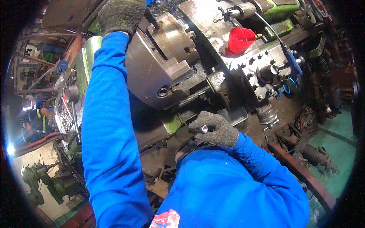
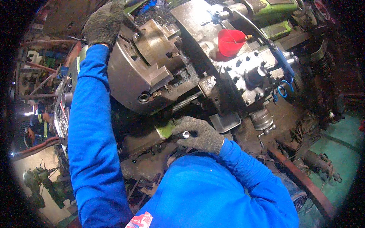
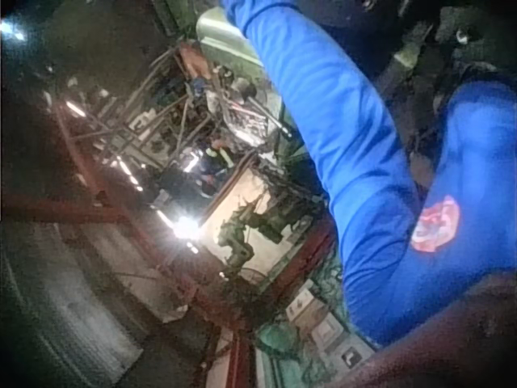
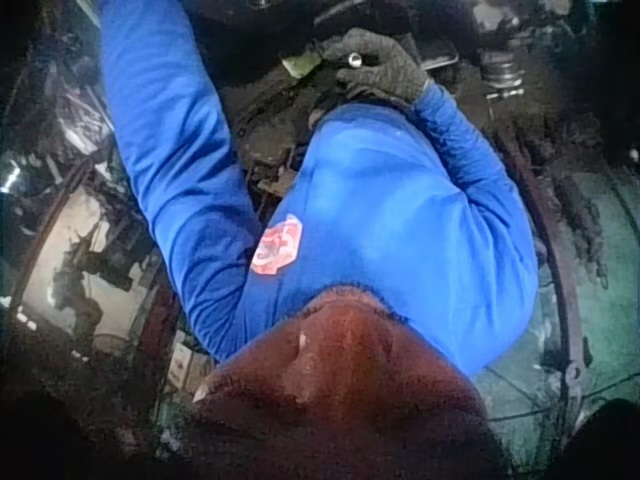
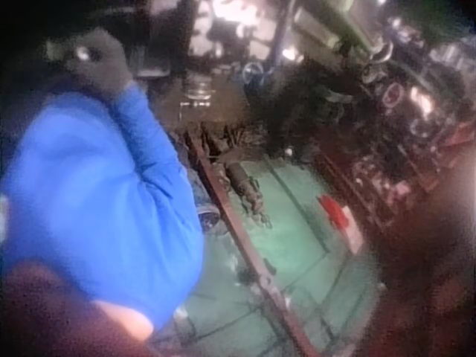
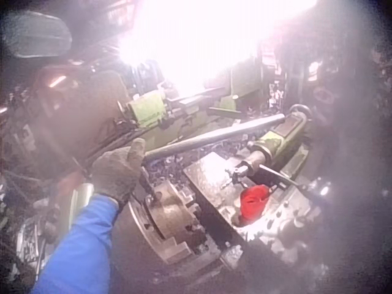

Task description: The person operates a green metal lathe in a workshop, adjusting the tool post and controls while a cylindrical metal workpiece rotates. They use a red funnel to apply liquid to the cutting area and manipulate the lathe's levers and handles throughout the process.

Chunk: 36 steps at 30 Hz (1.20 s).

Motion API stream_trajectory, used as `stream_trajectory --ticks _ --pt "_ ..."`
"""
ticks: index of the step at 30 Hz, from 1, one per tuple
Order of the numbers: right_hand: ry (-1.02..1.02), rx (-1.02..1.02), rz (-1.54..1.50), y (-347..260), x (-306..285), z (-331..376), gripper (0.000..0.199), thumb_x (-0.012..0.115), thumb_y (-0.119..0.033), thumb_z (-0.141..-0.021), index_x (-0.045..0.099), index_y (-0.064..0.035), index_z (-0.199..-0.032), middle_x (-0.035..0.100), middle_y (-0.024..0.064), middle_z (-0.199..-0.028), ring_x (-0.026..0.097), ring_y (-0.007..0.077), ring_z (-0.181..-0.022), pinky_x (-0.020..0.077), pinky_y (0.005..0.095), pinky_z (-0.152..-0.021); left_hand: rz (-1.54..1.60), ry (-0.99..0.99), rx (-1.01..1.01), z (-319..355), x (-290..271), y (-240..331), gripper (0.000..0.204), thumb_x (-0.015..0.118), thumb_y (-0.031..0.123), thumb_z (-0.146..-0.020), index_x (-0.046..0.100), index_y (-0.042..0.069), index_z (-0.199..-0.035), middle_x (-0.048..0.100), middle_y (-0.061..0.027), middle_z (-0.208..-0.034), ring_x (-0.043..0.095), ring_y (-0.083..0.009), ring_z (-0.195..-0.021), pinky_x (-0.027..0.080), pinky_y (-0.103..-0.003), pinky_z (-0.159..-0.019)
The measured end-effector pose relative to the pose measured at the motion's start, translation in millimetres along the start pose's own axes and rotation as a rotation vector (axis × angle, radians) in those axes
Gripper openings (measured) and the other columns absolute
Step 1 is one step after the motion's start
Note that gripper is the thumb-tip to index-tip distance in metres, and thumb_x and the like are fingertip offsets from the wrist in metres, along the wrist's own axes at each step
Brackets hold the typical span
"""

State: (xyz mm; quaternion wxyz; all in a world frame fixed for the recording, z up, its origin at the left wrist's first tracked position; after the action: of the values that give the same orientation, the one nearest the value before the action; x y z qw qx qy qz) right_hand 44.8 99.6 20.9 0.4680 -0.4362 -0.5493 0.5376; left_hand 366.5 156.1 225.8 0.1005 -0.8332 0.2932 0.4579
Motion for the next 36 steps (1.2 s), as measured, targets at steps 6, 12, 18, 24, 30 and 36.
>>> stream_trajectory --ticks 6,12,18,24,30,36 --pt "0.032 -0.074 0.038 1 -2 0 0.036 0.083 -0.01 -0.083 0.076 -0.0091 -0.119 0.066 0.0137 -0.112 0.066 0.0306 -0.107 0.0529 0.0409 -0.096 -0.045 -0.026 -0.018 -7 8 -10 0.064 0.034 0.052 -0.106 0.078 0.008 -0.093 0.074 -0.0221 -0.095 0.071 -0.0428 -0.092 0.051 -0.054 -0.087" --pt "0.022 -0.017 0.084 2 -5 -1 0.038 0.082 -0.01 -0.083 0.076 -0.01 -0.121 0.065 0.014 -0.112 0.065 0.031 -0.107 0.0531 0.0403 -0.096 -0.071 -0.003 0.053 -9 12 -10 0.061 0.036 0.049 -0.107 0.076 0.007 -0.088 0.074 -0.0212 -0.092 0.071 -0.0418 -0.091 0.052 -0.053 -0.085" --pt "0.03 0.008 0.131 -3 -8 0 0.039 0.083 -0.015 -0.083 0.076 -0.0105 -0.121 0.066 0.0148 -0.111 0.066 0.0327 -0.107 0.0529 0.0415 -0.097 -0.065 -0.006 0.054 -9 10 -13 0.063 0.035 0.048 -0.108 0.074 0.006 -0.084 0.073 -0.0211 -0.091 0.071 -0.0412 -0.09 0.052 -0.052 -0.084" --pt "0.02 0.063 0.167 13 -10 3 0.04 0.086 -0.024 -0.081 0.076 -0.0074 -0.116 0.067 0.0174 -0.113 0.067 0.0351 -0.108 0.0538 0.0423 -0.093 -0.051 0.027 0.012 -9 12 -11 0.065 0.035 0.054 -0.106 0.076 0.007 -0.087 0.073 -0.0229 -0.092 0.071 -0.0426 -0.09 0.052 -0.053 -0.084" --pt "0.069 0.056 0.262 22 -10 3 0.043 0.087 -0.035 -0.079 0.075 -0.0062 -0.109 0.072 0.0157 -0.097 0.072 0.0332 -0.091 0.057 0.0414 -0.081 -0.055 0.015 -0.009 -10 13 -11 0.065 0.035 0.054 -0.106 0.076 0.007 -0.088 0.073 -0.0225 -0.092 0.071 -0.0432 -0.09 0.052 -0.054 -0.083" --pt "0.051 0.137 0.26 20 -14 1 0.052 0.087 -0.042 -0.079 0.074 -0.003 -0.11 0.074 0.0191 -0.098 0.073 0.0363 -0.089 0.0575 0.0423 -0.079 -0.09 0.013 -0.009 -11 12 -21 0.063 0.035 0.054 -0.107 0.076 0.008 -0.092 0.073 -0.0222 -0.092 0.071 -0.0433 -0.091 0.052 -0.054 -0.084"
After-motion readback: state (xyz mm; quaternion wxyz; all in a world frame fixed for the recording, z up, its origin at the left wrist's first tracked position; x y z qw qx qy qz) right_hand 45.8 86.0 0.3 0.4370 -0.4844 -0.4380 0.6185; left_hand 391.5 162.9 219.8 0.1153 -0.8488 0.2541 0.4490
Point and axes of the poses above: each hand's wrist, its own z-axis away from the middle knuckle, its own x-axis out of the palm, y = z × x, the point moved 4 cm from there along -z, towards the middle knuckle
